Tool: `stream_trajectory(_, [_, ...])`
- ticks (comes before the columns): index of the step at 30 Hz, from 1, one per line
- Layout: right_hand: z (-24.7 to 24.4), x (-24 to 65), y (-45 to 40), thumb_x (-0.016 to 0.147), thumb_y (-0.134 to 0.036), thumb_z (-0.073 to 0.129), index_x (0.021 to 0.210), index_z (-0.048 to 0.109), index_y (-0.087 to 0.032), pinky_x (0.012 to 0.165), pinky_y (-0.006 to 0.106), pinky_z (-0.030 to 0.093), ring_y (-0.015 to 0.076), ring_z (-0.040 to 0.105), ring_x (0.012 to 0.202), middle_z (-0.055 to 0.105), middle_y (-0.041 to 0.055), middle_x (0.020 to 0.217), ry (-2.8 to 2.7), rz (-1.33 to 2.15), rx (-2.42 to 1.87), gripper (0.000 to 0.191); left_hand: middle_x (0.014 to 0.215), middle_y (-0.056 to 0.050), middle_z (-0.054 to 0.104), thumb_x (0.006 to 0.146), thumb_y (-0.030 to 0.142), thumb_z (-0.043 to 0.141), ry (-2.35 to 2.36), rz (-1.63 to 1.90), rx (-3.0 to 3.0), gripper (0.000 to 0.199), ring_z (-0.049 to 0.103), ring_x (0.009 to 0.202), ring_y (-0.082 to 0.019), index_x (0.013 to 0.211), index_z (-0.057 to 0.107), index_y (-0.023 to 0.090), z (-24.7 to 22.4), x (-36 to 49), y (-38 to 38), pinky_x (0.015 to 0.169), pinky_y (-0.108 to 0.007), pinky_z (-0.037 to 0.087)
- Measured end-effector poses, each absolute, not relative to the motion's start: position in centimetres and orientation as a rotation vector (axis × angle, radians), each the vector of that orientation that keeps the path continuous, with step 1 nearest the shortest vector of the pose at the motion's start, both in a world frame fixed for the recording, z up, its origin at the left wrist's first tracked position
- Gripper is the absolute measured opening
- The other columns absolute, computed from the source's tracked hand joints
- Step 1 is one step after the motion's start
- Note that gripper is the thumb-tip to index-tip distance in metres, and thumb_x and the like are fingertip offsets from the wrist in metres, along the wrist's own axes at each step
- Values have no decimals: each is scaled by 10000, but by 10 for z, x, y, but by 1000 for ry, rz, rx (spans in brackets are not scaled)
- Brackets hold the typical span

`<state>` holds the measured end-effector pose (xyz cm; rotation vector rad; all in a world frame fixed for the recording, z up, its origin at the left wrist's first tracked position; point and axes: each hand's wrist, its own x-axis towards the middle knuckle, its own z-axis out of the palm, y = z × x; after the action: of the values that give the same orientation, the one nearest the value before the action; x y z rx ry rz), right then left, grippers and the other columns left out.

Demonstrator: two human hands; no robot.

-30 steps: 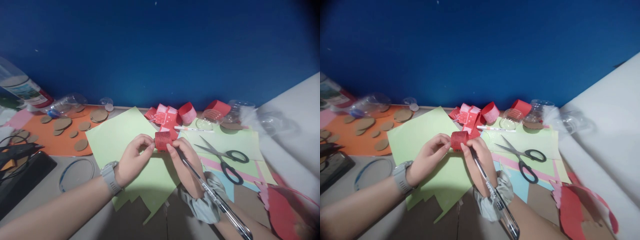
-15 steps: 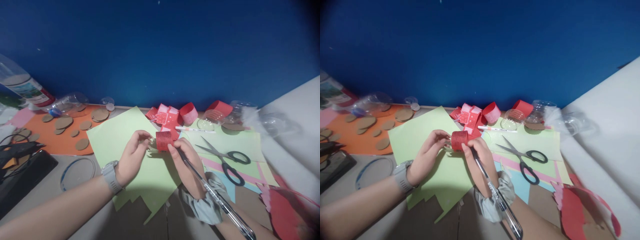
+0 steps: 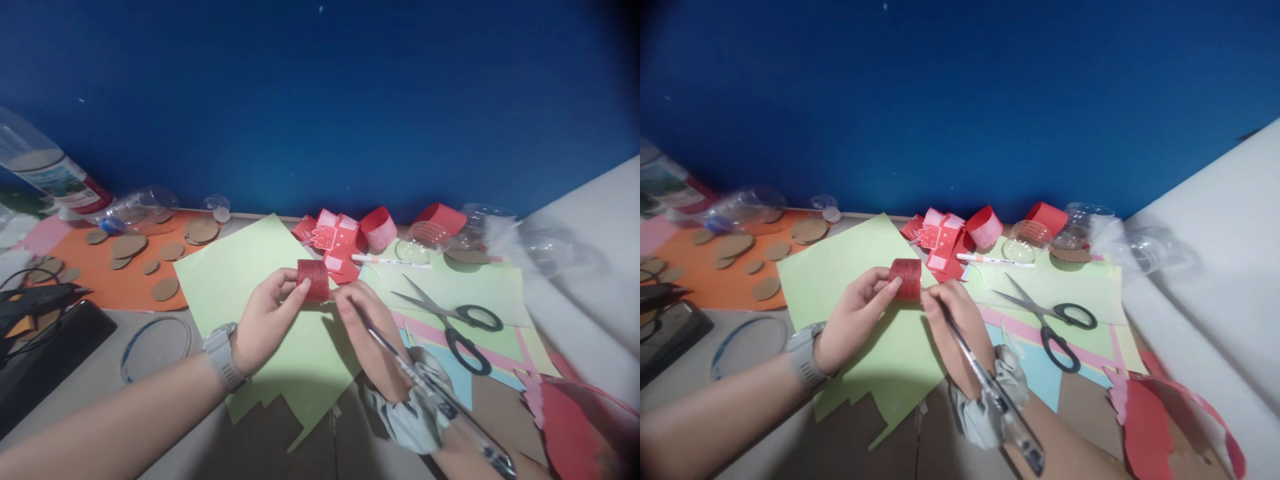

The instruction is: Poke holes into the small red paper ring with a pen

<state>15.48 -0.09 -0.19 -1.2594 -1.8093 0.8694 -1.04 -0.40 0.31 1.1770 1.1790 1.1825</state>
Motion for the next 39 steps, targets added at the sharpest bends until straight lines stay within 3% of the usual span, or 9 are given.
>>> stream_trajectory(3, [-1,156,-3,992,-374,392,968,519,-227,648,280,403,147,508,708,534,-3,802,-1563,881,-1321,196,790,-41,729,903,392,581,1182,1135,1135,254,696,734,-175,971,549,149,4,-9,-5,739,-296,540])
stream_trajectory(7, [0,159,-4,967,-373,438,794,476,-210,541,257,358,127,433,574,444,-32,651,-1532,904,-1298,240,778,-47,735,905,369,579,1258,1058,1238,241,707,742,-187,990,577,143,5,-9,-6,714,-291,538])
stream_trajectory(14, [-3,162,-4,970,-389,408,678,481,-193,520,251,365,129,456,582,485,-7,654,-1563,948,-1243,358,704,-18,714,925,345,546,1237,978,1352,235,702,662,-162,1012,617,138,3,-11,-11,636,-237,524])
stream_trajectory(20, [-1,161,-9,964,-301,418,692,480,-190,498,234,338,100,419,516,451,-35,586,-1702,878,-1194,300,726,-30,720,932,350,538,1228,981,1399,228,701,683,-150,870,612,144,2,-10,-13,646,-218,520])
stream_trajectory(39, [2,160,-9,952,-242,403,699,486,-179,475,192,345,78,453,496,467,-42,571,-1873,727,-1191,274,731,-19,714,936,304,533,1221,960,1395,191,689,677,-138,882,624,145,1,-11,-13,651,-207,515])
